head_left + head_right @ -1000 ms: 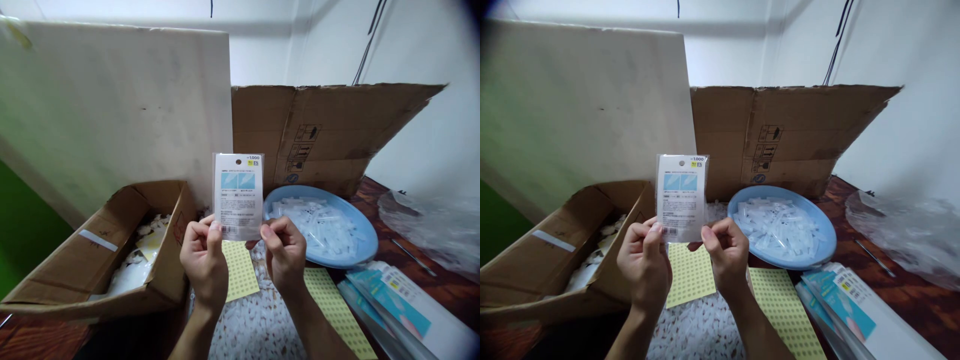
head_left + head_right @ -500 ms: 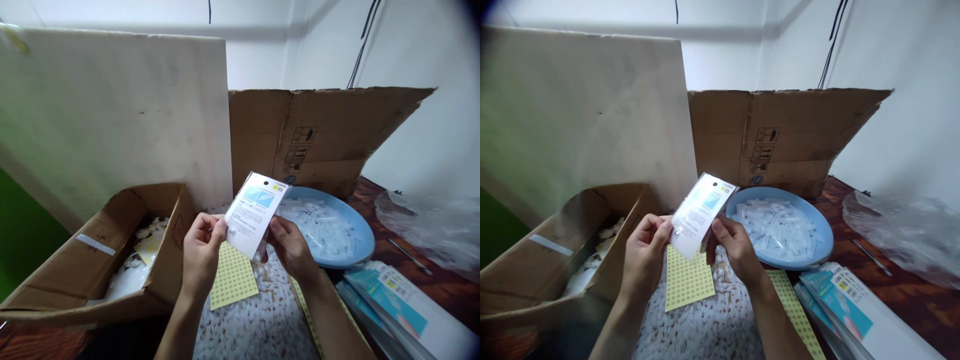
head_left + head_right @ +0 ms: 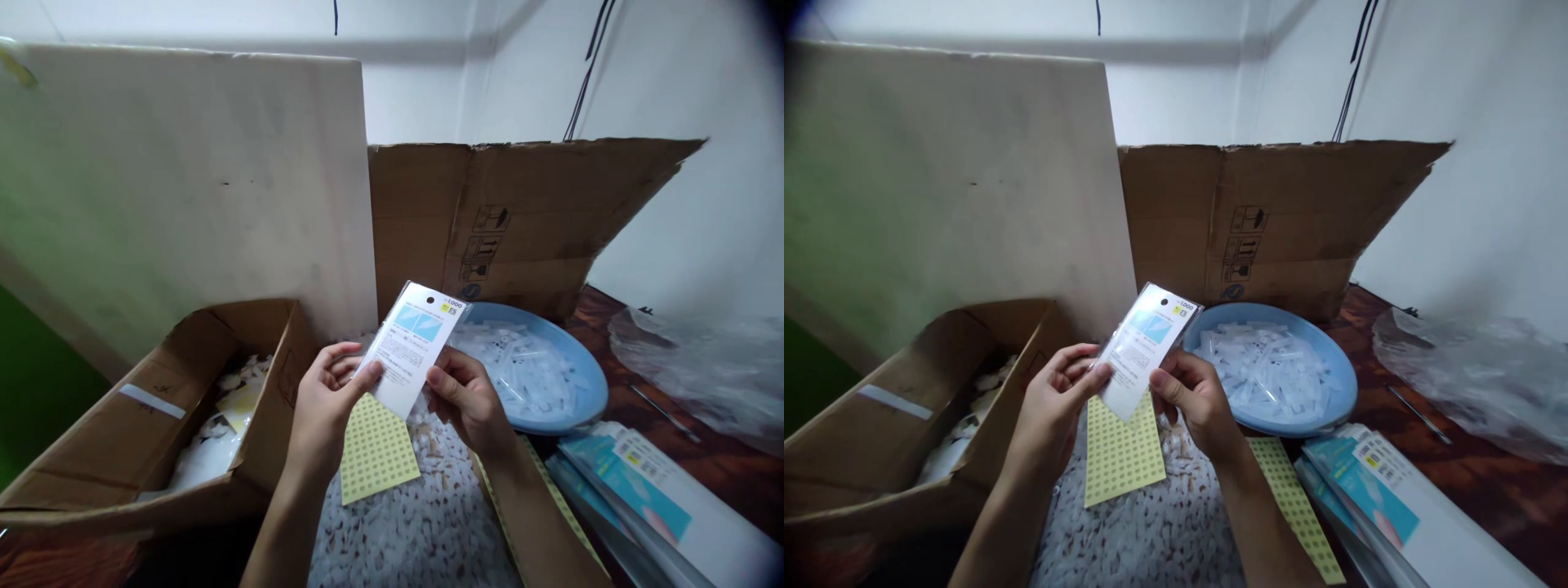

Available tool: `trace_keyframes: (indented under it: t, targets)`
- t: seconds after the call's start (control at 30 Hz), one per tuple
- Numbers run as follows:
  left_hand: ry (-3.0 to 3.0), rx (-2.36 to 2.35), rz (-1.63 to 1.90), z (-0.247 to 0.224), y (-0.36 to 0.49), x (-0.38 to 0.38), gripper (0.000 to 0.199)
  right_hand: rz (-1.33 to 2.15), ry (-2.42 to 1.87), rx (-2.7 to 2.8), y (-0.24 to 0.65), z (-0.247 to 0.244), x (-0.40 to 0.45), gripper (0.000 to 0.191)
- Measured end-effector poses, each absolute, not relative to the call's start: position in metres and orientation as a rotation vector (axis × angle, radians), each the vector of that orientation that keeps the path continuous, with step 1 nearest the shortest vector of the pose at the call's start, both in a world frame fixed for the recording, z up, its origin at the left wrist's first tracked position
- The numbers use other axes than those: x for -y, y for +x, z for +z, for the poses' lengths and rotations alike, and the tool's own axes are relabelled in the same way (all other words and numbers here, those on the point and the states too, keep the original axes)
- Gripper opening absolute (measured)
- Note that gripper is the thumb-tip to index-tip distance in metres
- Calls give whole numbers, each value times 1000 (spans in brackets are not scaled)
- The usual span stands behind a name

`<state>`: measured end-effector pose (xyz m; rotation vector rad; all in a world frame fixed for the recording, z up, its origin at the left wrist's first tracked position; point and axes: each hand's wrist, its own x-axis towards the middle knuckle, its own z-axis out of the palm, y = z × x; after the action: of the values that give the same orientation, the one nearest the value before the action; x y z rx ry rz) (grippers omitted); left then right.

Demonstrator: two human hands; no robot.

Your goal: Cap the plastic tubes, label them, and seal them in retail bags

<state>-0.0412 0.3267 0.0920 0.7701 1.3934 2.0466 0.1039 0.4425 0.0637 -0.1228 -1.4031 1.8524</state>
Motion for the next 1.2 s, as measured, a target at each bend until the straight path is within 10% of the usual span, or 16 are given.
trace_keyframes:
  t: [0.67,0.9,1.03,1.2]
  targets:
    - [61,-867,1851,88,-33,-341,28,2079,-17,1012,88,58,-429,22]
    - [1295,-1721,2106,86,-45,-327,39,2014,-98,919,89,61,-436,19]
    - [2550,-1664,1585,94,-47,-317,64,2021,-124,891,92,67,-437,20]
    - [2724,-1809,1602,84,-35,-325,49,2074,-55,884,91,71,-431,26]
